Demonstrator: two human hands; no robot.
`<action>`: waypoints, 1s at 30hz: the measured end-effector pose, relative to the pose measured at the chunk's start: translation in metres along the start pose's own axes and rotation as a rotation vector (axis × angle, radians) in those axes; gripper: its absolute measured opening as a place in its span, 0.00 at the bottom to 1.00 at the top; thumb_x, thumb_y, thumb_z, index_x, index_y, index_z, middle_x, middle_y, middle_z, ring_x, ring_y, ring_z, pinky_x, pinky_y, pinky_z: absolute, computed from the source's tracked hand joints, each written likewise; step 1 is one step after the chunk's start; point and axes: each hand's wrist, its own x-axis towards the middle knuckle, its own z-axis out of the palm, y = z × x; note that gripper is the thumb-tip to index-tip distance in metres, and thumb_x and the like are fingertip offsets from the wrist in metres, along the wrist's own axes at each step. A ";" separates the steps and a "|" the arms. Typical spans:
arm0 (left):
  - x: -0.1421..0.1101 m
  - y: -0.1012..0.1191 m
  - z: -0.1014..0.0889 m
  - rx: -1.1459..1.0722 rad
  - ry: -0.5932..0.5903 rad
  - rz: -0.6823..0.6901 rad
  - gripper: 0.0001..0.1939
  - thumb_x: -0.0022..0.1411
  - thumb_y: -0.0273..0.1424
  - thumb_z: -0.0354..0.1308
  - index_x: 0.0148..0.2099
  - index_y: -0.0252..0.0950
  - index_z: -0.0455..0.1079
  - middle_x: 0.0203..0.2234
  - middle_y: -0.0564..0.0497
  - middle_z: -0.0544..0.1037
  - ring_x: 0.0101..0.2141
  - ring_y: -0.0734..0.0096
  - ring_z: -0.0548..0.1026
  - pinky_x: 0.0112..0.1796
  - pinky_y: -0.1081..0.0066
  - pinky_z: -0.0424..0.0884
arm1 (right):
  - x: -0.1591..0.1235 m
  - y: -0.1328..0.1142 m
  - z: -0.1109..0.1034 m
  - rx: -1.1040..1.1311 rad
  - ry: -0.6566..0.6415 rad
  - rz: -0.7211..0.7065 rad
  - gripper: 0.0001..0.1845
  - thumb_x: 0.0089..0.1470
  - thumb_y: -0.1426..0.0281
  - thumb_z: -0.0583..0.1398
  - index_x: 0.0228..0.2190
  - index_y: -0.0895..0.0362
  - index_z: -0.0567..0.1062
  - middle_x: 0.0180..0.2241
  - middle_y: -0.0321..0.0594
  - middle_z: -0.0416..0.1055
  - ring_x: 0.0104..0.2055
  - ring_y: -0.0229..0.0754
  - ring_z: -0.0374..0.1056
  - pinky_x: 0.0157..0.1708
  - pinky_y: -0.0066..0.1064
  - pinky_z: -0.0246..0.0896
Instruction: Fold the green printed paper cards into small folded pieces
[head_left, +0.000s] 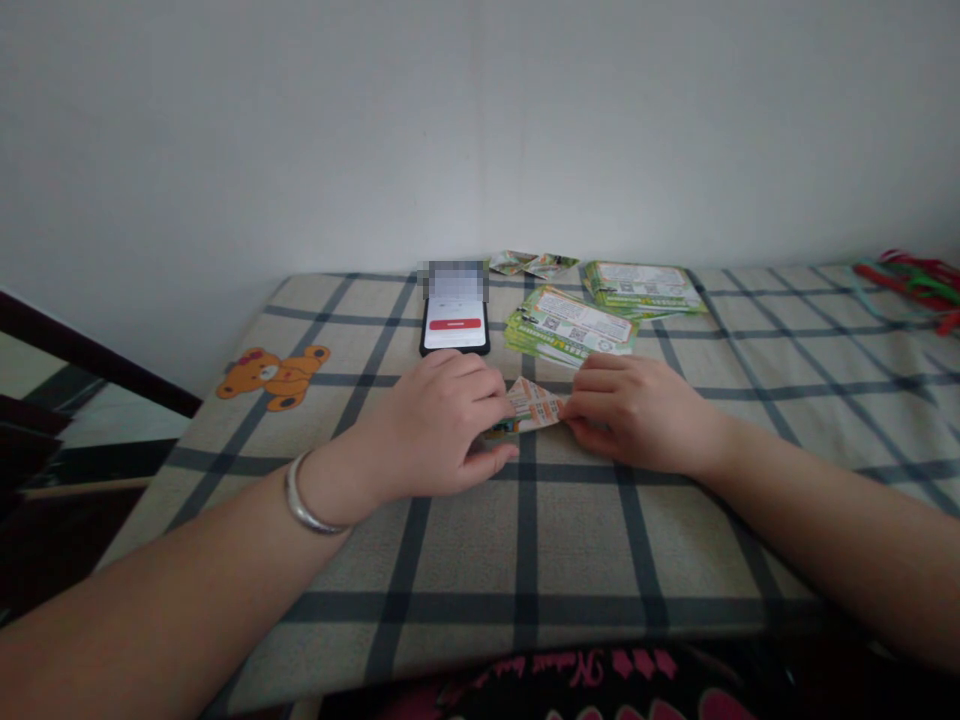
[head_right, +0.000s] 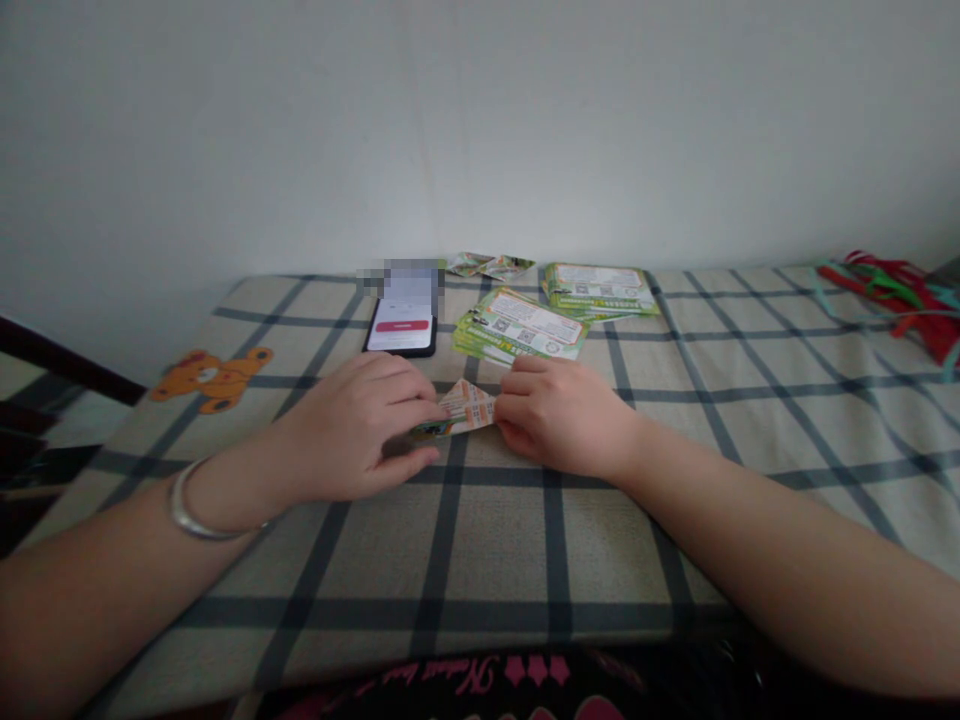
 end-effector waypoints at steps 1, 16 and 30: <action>0.000 0.001 0.000 0.024 -0.005 0.000 0.14 0.61 0.40 0.55 0.40 0.35 0.74 0.35 0.46 0.74 0.39 0.57 0.70 0.41 0.57 0.66 | 0.000 -0.001 0.000 -0.006 0.001 0.005 0.10 0.56 0.70 0.56 0.27 0.57 0.75 0.25 0.39 0.69 0.31 0.42 0.62 0.30 0.34 0.53; 0.003 0.007 0.012 0.060 0.023 -0.057 0.11 0.66 0.32 0.52 0.33 0.35 0.72 0.29 0.49 0.74 0.33 0.64 0.70 0.33 0.66 0.66 | 0.004 -0.005 0.005 0.176 -0.053 0.165 0.12 0.61 0.67 0.54 0.33 0.57 0.76 0.32 0.41 0.71 0.37 0.43 0.66 0.37 0.33 0.58; 0.007 0.010 0.015 -0.038 0.075 -0.199 0.09 0.64 0.33 0.57 0.34 0.33 0.74 0.28 0.49 0.76 0.34 0.65 0.71 0.35 0.67 0.66 | 0.012 -0.006 0.015 0.272 -0.007 0.327 0.06 0.55 0.69 0.57 0.30 0.57 0.74 0.30 0.40 0.72 0.36 0.42 0.66 0.36 0.32 0.57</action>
